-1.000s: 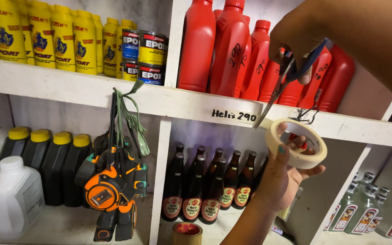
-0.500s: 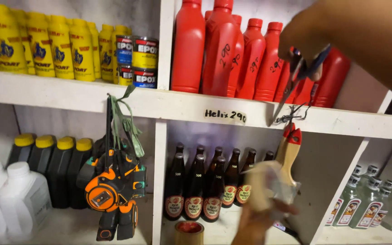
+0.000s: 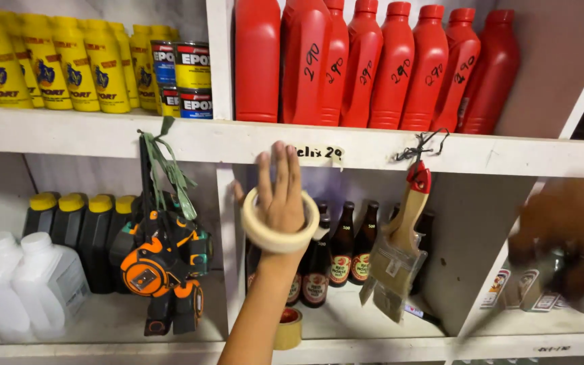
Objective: The recorder is writing prices and names on tape and sticking them to the shelves of a small grocery or convenience store.
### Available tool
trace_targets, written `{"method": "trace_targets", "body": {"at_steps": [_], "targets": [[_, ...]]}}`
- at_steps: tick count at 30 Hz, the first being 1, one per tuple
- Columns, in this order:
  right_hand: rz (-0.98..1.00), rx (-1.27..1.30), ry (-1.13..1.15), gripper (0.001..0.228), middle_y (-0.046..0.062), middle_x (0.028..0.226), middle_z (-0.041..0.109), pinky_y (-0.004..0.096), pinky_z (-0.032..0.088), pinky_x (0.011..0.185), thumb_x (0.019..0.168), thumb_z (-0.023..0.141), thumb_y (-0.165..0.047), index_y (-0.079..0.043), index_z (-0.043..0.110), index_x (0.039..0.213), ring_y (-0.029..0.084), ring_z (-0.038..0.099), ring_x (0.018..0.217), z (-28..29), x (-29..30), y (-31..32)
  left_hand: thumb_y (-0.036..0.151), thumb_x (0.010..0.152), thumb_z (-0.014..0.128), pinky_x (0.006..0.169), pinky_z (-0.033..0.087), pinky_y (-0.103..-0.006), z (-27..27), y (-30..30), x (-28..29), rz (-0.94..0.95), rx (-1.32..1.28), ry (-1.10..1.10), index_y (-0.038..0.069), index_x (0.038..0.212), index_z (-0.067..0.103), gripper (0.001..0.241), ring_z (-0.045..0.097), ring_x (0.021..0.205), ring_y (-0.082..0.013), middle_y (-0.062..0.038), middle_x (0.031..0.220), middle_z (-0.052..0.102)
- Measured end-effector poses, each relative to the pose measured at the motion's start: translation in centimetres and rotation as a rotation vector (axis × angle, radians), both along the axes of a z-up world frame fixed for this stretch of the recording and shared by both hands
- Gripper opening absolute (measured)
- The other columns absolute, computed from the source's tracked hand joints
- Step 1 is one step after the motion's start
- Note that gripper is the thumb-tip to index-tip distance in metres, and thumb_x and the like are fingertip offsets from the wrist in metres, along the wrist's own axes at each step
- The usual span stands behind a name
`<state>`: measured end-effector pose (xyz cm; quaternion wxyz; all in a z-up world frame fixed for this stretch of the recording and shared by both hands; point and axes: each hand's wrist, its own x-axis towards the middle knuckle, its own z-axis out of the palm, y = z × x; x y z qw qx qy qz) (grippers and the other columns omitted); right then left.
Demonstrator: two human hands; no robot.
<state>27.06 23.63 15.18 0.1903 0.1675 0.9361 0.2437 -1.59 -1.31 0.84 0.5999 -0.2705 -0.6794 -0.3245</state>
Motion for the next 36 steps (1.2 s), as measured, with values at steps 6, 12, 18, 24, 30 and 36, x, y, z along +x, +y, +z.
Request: {"method": "trace_targets", "body": {"at_steps": [6, 12, 18, 24, 30, 36], "targets": [[-0.043, -0.21, -0.137, 0.033, -0.003, 0.118, 0.059, 0.034, 0.051, 0.097, 0.076, 0.083, -0.037, -0.034, 0.074, 0.108, 0.019, 0.059, 0.12, -11.4, 2.4, -0.9, 0.018, 0.096, 0.06, 0.121, 0.005, -0.0748, -0.2, 3.3, 0.7, 0.129, -0.111, 0.001, 0.019, 0.165, 0.037, 0.072, 0.023, 0.16, -0.0257, -0.001, 0.172, 0.028], [0.011, -0.246, 0.01, 0.038, 0.0, 0.116, 0.061, 0.038, 0.052, 0.095, 0.076, 0.082, -0.035, -0.028, 0.069, 0.111, 0.023, 0.06, 0.117, -20.9, 1.3, 7.0, 0.02, 0.096, 0.06, 0.115, -0.005, -0.0775, -0.1, 5.3, 1.7, 0.081, -0.148, 0.056, 0.026, 0.166, 0.033, 0.075, 0.019, 0.16, -0.0267, -0.006, 0.174, 0.023], [-0.024, -0.403, 0.309, 0.044, 0.003, 0.103, 0.07, 0.043, 0.056, 0.086, 0.076, 0.084, -0.049, -0.027, 0.068, 0.111, 0.028, 0.07, 0.099, -29.4, -3.1, 9.6, 0.016, 0.097, 0.063, 0.115, -0.003, -0.0805, -0.2, 5.4, 1.1, 0.131, -0.108, 0.109, 0.046, 0.165, 0.031, 0.08, 0.018, 0.159, -0.0398, -0.014, 0.173, 0.02], [-0.046, -0.535, 0.311, 0.049, 0.01, 0.098, 0.075, 0.046, 0.056, 0.085, 0.079, 0.08, -0.058, -0.022, 0.067, 0.109, 0.035, 0.071, 0.098, -38.0, -7.8, 12.1, 0.012, 0.1, 0.064, 0.113, 0.012, -0.0848, -0.4, 3.5, 0.8, 0.254, -0.106, 0.071, 0.055, 0.163, 0.03, 0.084, 0.02, 0.157, -0.0523, -0.025, 0.171, 0.018], [-0.035, -0.622, 0.269, 0.047, 0.013, 0.103, 0.074, 0.045, 0.055, 0.088, 0.081, 0.077, -0.051, -0.017, 0.066, 0.111, 0.034, 0.07, 0.103, -40.3, -10.5, 13.8, 0.015, 0.096, 0.064, 0.105, 0.023, -0.0883, -0.2, 3.0, 1.5, 0.269, -0.11, -0.036, 0.051, 0.161, 0.032, 0.08, 0.02, 0.153, -0.0563, -0.031, 0.167, 0.018], [0.105, -0.701, 0.192, 0.03, 0.011, 0.106, 0.074, 0.043, 0.054, 0.088, 0.086, 0.074, -0.029, -0.014, 0.068, 0.111, 0.032, 0.07, 0.103, -39.7, -11.5, 15.2, 0.012, 0.099, 0.059, 0.103, 0.014, -0.0906, 0.0, 5.7, 1.9, 0.25, -0.04, -0.02, 0.047, 0.161, 0.031, 0.076, 0.021, 0.151, -0.0593, -0.037, 0.163, 0.019]]}}
